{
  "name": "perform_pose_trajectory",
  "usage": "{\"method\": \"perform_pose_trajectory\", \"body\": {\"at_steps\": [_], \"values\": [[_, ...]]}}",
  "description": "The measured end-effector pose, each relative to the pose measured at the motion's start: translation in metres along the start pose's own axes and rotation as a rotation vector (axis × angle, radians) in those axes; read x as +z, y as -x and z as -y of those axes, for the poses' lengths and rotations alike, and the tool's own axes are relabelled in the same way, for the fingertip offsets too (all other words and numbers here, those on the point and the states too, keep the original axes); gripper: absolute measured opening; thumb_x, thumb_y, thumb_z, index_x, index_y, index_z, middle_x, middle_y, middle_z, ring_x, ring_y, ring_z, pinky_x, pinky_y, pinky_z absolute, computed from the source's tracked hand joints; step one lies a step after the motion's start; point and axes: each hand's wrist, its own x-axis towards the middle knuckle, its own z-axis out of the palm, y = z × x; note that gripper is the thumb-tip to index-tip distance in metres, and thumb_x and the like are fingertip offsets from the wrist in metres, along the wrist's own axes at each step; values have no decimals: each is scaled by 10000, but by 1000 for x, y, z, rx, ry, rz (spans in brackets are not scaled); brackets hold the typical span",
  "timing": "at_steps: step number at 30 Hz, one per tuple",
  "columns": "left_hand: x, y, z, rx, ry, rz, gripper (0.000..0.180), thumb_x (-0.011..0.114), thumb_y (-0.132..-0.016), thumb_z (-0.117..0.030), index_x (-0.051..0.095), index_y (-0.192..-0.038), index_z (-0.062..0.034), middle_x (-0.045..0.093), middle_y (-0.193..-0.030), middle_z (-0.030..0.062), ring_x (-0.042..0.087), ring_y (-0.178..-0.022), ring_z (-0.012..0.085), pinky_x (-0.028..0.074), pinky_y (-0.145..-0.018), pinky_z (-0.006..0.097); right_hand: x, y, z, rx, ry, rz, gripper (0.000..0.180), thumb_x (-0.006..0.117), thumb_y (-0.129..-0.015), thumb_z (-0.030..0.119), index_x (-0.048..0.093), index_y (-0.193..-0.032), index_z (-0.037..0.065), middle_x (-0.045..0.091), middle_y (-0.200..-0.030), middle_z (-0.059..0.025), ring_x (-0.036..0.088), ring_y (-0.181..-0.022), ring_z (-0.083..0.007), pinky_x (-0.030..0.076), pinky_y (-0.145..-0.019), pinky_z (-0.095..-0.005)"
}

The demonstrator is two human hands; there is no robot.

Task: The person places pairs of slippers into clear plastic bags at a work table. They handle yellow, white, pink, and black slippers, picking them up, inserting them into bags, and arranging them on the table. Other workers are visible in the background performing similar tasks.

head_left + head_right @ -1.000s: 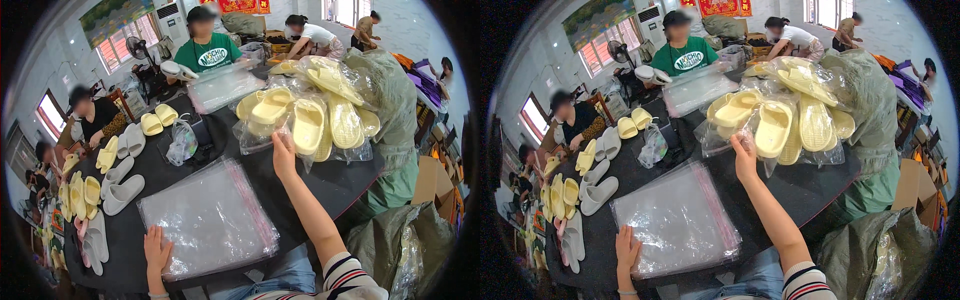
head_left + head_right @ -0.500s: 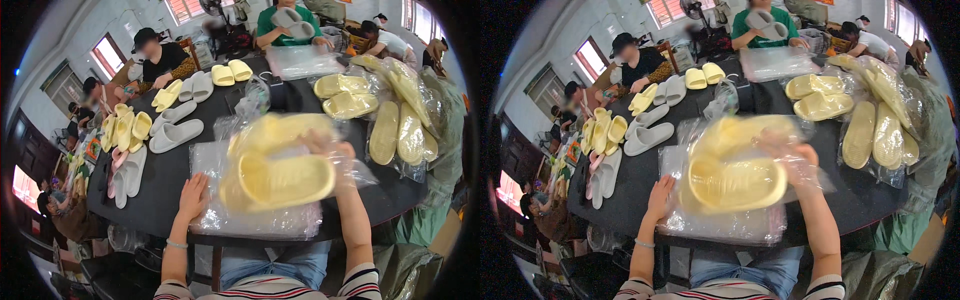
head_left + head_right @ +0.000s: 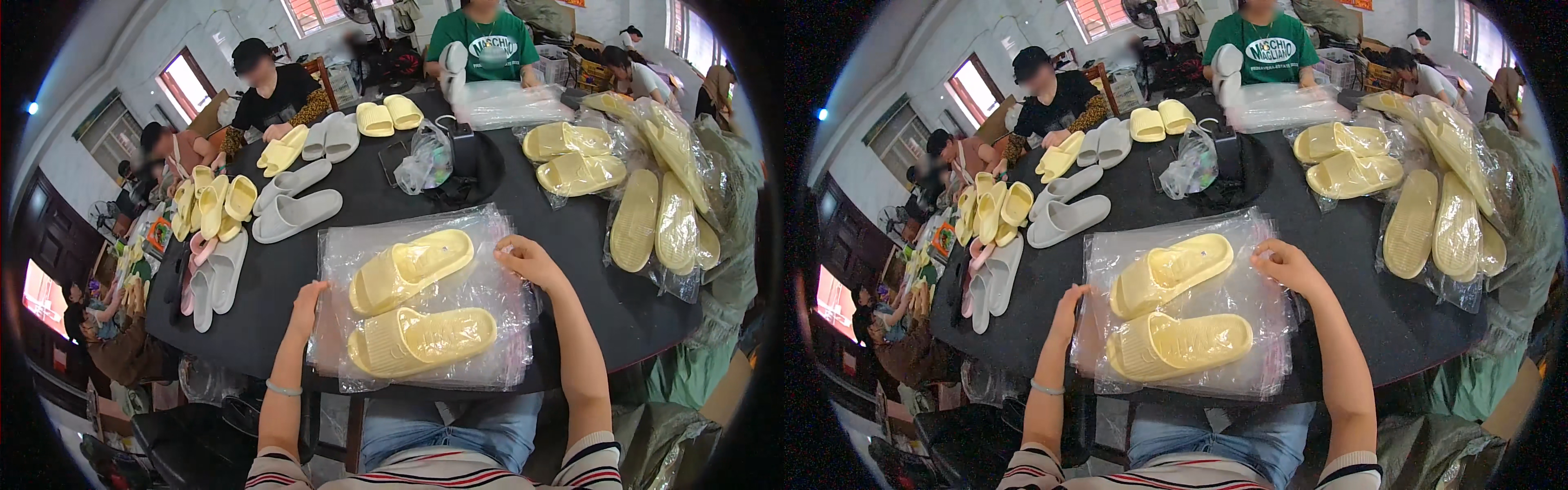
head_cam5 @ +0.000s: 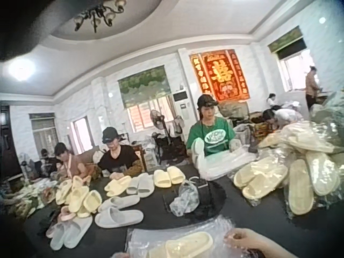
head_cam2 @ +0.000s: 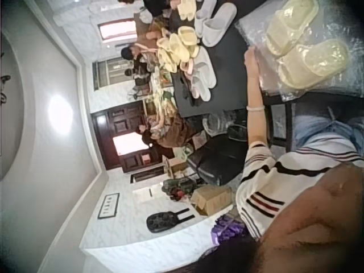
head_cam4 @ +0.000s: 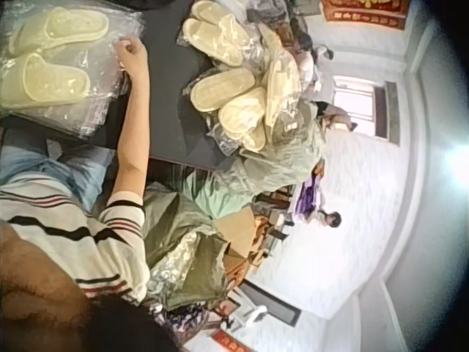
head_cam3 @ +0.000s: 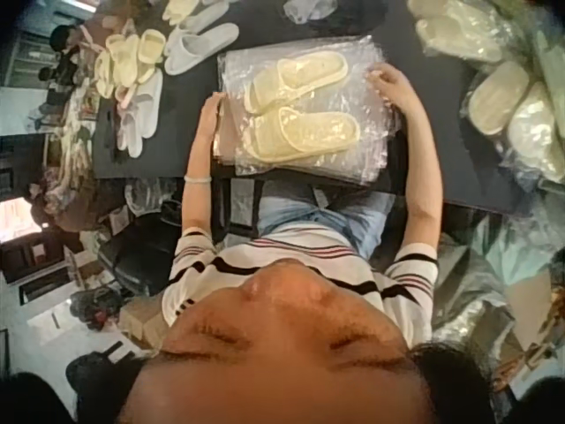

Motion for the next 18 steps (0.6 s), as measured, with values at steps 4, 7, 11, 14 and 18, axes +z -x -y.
{"method": "perform_pose_trajectory", "body": {"at_steps": [4,7,11,14,18], "values": [[26,-4,-44,205,-289,-57,222,561,-944,-173,672,-880,8,676,-854,48,606,-770,112,467,-695,252,-3,0,1,-51,-162,3,187,664,-901,213,637,-883,29,548,-662,51,426,-556,-25,320,-480,-204],[26,-11,-43,221,-267,-52,181,533,-956,-156,621,-898,-9,662,-852,55,586,-707,104,459,-621,257,-7,4,12,-160,-205,18,165,670,-893,181,652,-858,20,553,-669,55,419,-561,-22,321,-483,-209],[30,0,-76,82,273,14,116,511,-964,-135,536,-962,-21,662,-867,122,608,-681,140,480,-573,274,-22,25,31,-205,-331,147,150,679,-880,147,674,-861,-2,587,-684,29,448,-570,-35,354,-517,-208],[32,-7,-93,81,322,93,120,489,-977,-149,508,-1003,-34,666,-898,137,587,-616,133,478,-514,265,-24,29,28,-508,-427,199,166,675,-883,144,697,-946,-8,662,-813,-54,574,-689,-90,423,-574,-217],[31,-30,-97,96,247,62,200,526,-955,-121,487,-1117,-11,646,-1006,154,601,-705,146,507,-588,280,3,33,39,-566,-641,197,314,619,-927,209,630,-1162,1,658,-1071,-146,626,-967,-192,516,-687,-278]]}}
